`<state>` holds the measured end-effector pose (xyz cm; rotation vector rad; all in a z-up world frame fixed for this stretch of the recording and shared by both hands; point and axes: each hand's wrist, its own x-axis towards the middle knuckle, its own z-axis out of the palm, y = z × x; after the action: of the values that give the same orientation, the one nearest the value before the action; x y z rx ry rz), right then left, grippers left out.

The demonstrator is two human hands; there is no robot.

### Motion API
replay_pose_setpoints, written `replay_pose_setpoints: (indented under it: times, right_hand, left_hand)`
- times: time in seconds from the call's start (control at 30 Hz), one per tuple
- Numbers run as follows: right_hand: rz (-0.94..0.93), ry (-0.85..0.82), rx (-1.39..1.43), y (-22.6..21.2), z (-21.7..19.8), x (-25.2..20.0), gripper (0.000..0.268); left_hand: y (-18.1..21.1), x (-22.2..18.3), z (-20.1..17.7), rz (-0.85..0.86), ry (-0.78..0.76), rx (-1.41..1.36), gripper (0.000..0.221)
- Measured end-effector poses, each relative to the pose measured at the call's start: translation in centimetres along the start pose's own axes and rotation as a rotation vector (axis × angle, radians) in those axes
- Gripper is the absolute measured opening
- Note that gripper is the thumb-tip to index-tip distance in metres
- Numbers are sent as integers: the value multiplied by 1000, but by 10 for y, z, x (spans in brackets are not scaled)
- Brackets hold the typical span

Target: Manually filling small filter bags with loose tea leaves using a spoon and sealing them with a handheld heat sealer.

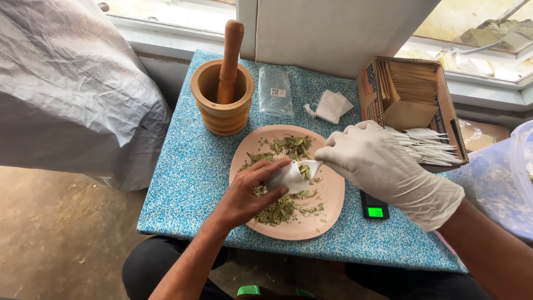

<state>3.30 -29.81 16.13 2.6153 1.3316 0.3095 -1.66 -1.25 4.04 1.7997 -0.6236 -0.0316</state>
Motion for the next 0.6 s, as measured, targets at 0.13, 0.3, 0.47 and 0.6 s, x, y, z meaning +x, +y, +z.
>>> replay_pose_setpoints:
  times: [0.13, 0.3, 0.47, 0.6]
  right_hand:
    - [-44, -10, -195, -15, -6, 8, 16]
    - [-46, -9, -288, -35, -10, 15, 17]
    - [-46, 9, -314, -47, -22, 22, 19]
    - [-60, 52, -424, -52, -35, 26, 21]
  left_hand:
    - [1, -3, 2, -15, -52, 3, 74]
    - [1, -5, 11, -18, -104, 111, 91]
    - [-14, -6, 30, 75, 69, 317, 91]
    - [-22, -4, 37, 117, 208, 359, 88]
